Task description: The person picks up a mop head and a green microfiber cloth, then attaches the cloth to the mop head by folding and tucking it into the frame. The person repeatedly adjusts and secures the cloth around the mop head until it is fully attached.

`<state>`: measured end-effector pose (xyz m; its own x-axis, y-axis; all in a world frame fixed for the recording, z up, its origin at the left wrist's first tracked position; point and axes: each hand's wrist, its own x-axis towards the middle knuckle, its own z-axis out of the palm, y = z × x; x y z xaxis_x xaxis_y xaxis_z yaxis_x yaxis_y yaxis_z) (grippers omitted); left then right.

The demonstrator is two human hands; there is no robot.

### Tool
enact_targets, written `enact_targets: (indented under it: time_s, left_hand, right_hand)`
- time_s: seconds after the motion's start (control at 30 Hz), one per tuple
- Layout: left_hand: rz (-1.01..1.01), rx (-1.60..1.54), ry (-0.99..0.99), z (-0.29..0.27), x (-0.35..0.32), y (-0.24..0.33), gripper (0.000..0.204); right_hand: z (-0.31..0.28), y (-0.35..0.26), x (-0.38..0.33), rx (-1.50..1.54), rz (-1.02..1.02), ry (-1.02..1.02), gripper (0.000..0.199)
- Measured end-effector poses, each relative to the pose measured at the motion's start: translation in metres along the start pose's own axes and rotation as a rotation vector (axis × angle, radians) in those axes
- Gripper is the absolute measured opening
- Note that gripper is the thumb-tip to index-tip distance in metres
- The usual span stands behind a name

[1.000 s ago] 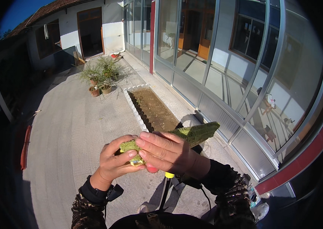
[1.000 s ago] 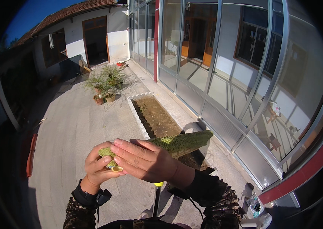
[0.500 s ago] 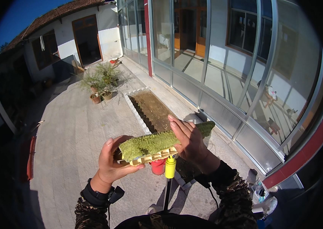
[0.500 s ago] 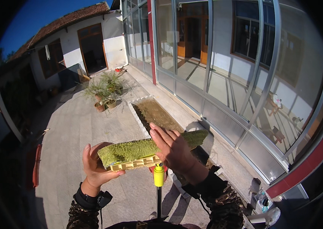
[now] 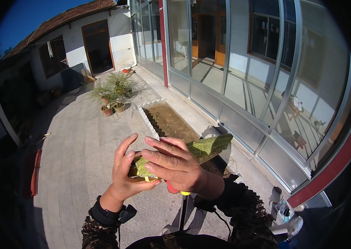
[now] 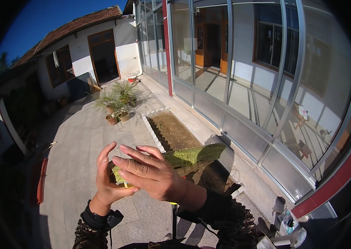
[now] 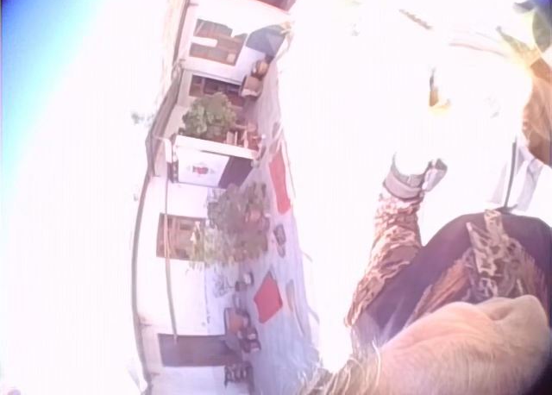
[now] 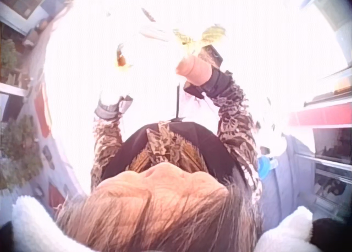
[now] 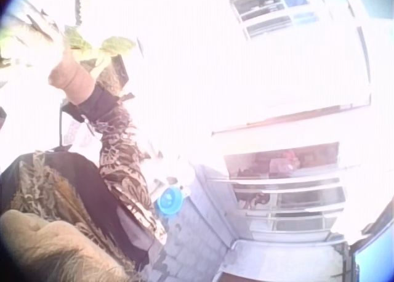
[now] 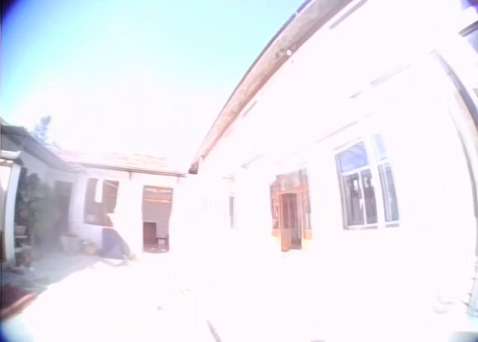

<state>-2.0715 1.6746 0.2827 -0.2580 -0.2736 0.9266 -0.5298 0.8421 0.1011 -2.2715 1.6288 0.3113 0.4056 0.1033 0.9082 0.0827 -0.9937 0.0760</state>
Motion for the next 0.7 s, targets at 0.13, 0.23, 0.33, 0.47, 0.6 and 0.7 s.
enact_targets:
  time_s: [0.13, 0.23, 0.33, 0.47, 0.6, 0.7]
  left_hand:
    - [-0.072, -0.033, -0.062, 0.001, -0.002, 0.002, 0.094]
    - [-0.047, 0.027, -0.084, 0.001, -0.004, 0.001, 0.090]
    - [0.044, -0.057, -0.072, 0.004, -0.004, 0.000, 0.096]
    - [0.013, -0.094, -0.102, 0.006, -0.002, 0.001, 0.108]
    - [0.004, -0.226, -0.122, 0.007, 0.003, 0.000, 0.106]
    - [-0.007, -0.287, -0.134, 0.008, 0.006, 0.000, 0.097]
  right_hand:
    - [0.007, -0.008, -0.003, -0.028, -0.034, -0.012, 0.026]
    - [0.011, -0.016, -0.006, -0.037, 0.034, 0.035, 0.036]
    - [0.011, -0.022, -0.010, -0.015, 0.038, 0.059, 0.040]
    - [0.005, -0.024, -0.012, -0.046, 0.009, 0.025, 0.040]
    - [-0.003, -0.029, -0.010, -0.001, 0.047, -0.006, 0.028]
    - [-0.007, -0.031, -0.009, 0.029, 0.083, -0.021, 0.027]
